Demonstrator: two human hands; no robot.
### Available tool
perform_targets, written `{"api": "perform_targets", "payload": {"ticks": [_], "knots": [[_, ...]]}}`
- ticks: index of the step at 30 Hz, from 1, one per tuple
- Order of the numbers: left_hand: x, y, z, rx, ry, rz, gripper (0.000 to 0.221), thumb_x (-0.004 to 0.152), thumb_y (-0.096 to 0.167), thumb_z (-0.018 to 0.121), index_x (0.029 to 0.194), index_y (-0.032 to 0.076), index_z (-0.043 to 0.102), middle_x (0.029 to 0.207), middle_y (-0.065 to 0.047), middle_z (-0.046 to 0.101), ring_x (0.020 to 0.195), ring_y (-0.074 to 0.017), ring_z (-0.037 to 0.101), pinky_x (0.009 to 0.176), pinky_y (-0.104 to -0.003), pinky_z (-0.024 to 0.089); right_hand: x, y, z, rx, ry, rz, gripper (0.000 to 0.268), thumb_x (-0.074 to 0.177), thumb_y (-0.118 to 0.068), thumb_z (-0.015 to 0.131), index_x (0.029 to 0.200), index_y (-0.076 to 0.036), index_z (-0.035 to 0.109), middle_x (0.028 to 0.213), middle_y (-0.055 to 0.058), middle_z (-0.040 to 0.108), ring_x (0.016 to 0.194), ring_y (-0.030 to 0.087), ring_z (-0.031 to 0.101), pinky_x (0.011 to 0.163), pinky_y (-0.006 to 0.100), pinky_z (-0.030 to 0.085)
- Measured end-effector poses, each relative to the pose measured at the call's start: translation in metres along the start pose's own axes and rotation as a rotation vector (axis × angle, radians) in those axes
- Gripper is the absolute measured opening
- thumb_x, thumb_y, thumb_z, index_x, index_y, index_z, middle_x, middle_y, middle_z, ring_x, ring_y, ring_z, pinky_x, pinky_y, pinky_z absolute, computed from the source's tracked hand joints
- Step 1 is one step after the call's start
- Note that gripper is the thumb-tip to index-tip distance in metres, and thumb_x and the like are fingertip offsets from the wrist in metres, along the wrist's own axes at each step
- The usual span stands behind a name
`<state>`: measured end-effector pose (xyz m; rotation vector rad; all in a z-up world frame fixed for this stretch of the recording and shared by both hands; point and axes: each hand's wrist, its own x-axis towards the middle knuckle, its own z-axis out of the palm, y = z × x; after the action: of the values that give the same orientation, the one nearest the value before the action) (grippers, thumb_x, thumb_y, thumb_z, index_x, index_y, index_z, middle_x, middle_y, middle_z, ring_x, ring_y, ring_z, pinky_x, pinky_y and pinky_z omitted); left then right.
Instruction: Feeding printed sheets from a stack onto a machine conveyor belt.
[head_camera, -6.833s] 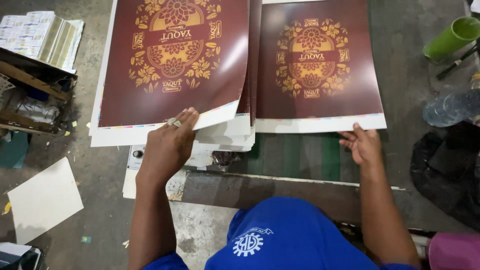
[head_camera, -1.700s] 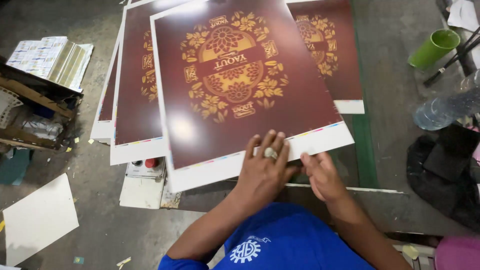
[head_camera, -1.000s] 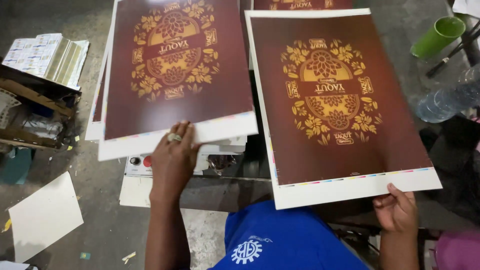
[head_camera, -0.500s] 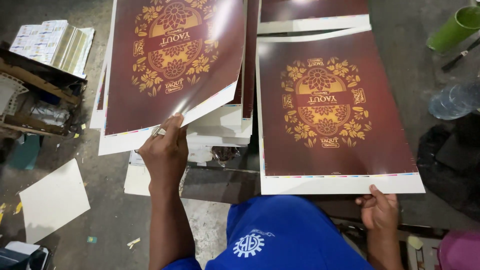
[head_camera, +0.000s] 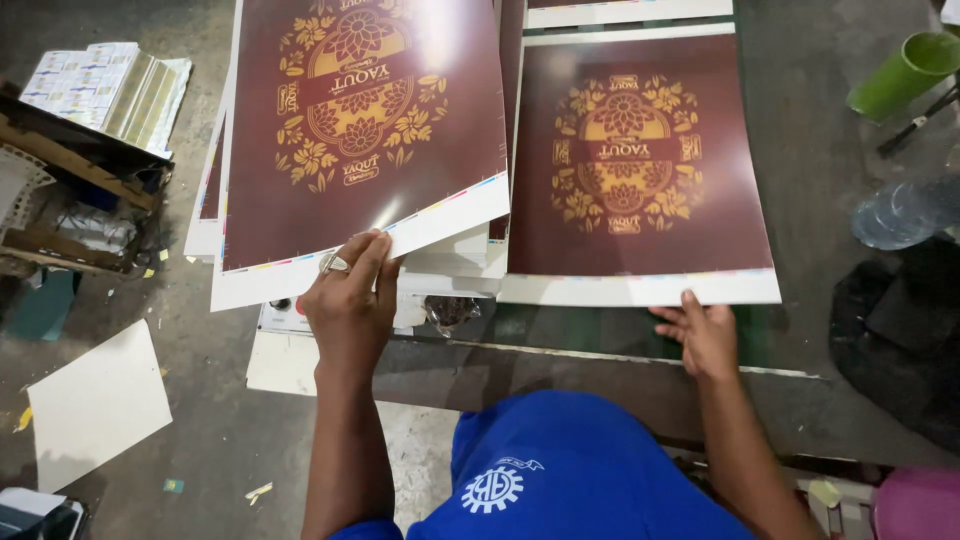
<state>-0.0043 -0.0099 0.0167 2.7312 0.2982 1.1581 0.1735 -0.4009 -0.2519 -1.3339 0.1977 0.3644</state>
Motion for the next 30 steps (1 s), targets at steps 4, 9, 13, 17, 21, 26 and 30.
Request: {"api": "perform_targets", "payload": {"ticks": [4, 9, 13, 17, 21, 26, 30], "knots": [[0.004, 0.004, -0.002, -0.002, -0.024, 0.013, 0.019, 0.095, 0.011, 0.079, 0.113, 0.007, 0.077, 0.114, -0.011, 0.077, 0.089, -0.0260, 0.076, 0.076, -0.037, 0.060, 0.049, -0.007, 0.007, 0.060, -0.080, -0.036, 0.033, 0.109, -0.025, 0.054, 0.135, -0.004, 0.052, 0.113, 0.015, 0.069, 0.095, 0.026, 0.072, 0.066, 0.036, 0.060], [0.007, 0.016, -0.005, 0.045, -0.018, 0.074, 0.023, 0.093, 0.007, 0.078, 0.116, 0.007, 0.077, 0.115, -0.011, 0.076, 0.098, -0.0286, 0.076, 0.081, -0.038, 0.060, 0.054, -0.005, 0.000, 0.064, -0.085, 0.114, 0.039, 0.108, -0.030, 0.052, 0.137, -0.005, 0.048, 0.114, 0.017, 0.071, 0.097, 0.027, 0.074, 0.070, 0.039, 0.060], [0.000, 0.037, 0.016, -0.124, 0.011, 0.240, 0.026, 0.090, 0.003, 0.074, 0.115, 0.001, 0.073, 0.120, -0.015, 0.073, 0.109, -0.0322, 0.074, 0.092, -0.043, 0.060, 0.003, -0.025, 0.038, -0.077, -0.190, 0.072, 0.056, 0.102, -0.022, 0.058, 0.153, -0.004, 0.045, 0.119, 0.019, 0.072, 0.097, 0.026, 0.073, 0.072, 0.037, 0.058], [-0.017, 0.078, 0.047, -0.238, -0.149, 0.321, 0.034, 0.094, 0.009, 0.077, 0.124, -0.002, 0.068, 0.131, -0.019, 0.068, 0.121, -0.0339, 0.068, 0.105, -0.046, 0.054, -0.056, -0.066, 0.091, -0.032, -0.633, -0.129, 0.062, 0.096, -0.016, 0.063, 0.153, -0.004, 0.040, 0.131, 0.014, 0.069, 0.110, 0.024, 0.072, 0.079, 0.035, 0.060], [-0.025, 0.113, 0.064, -0.270, -0.231, 0.378, 0.039, 0.093, 0.021, 0.081, 0.124, 0.003, 0.067, 0.137, -0.021, 0.063, 0.132, -0.0384, 0.059, 0.112, -0.053, 0.045, -0.076, -0.071, 0.105, 0.199, -0.641, -0.228, 0.052, 0.107, -0.017, 0.061, 0.154, -0.002, 0.047, 0.123, 0.011, 0.064, 0.111, 0.020, 0.065, 0.086, 0.039, 0.063], [-0.001, 0.091, 0.044, -0.243, -0.184, 0.377, 0.049, 0.089, 0.026, 0.079, 0.130, 0.003, 0.066, 0.145, -0.019, 0.058, 0.139, -0.0374, 0.050, 0.116, -0.054, 0.036, -0.074, -0.090, 0.078, 0.358, -0.253, -0.046, 0.034, 0.100, -0.015, 0.057, 0.133, -0.007, 0.052, 0.112, 0.011, 0.070, 0.095, 0.023, 0.073, 0.065, 0.040, 0.064], [0.016, 0.033, 0.035, -0.087, -0.276, 0.211, 0.043, 0.095, 0.027, 0.078, 0.130, 0.005, 0.065, 0.146, -0.015, 0.060, 0.142, -0.0347, 0.052, 0.120, -0.049, 0.037, -0.071, -0.069, 0.014, 0.345, -0.226, -0.106, 0.033, 0.105, -0.013, 0.058, 0.136, -0.002, 0.053, 0.112, 0.013, 0.070, 0.094, 0.024, 0.072, 0.067, 0.039, 0.062]]}}
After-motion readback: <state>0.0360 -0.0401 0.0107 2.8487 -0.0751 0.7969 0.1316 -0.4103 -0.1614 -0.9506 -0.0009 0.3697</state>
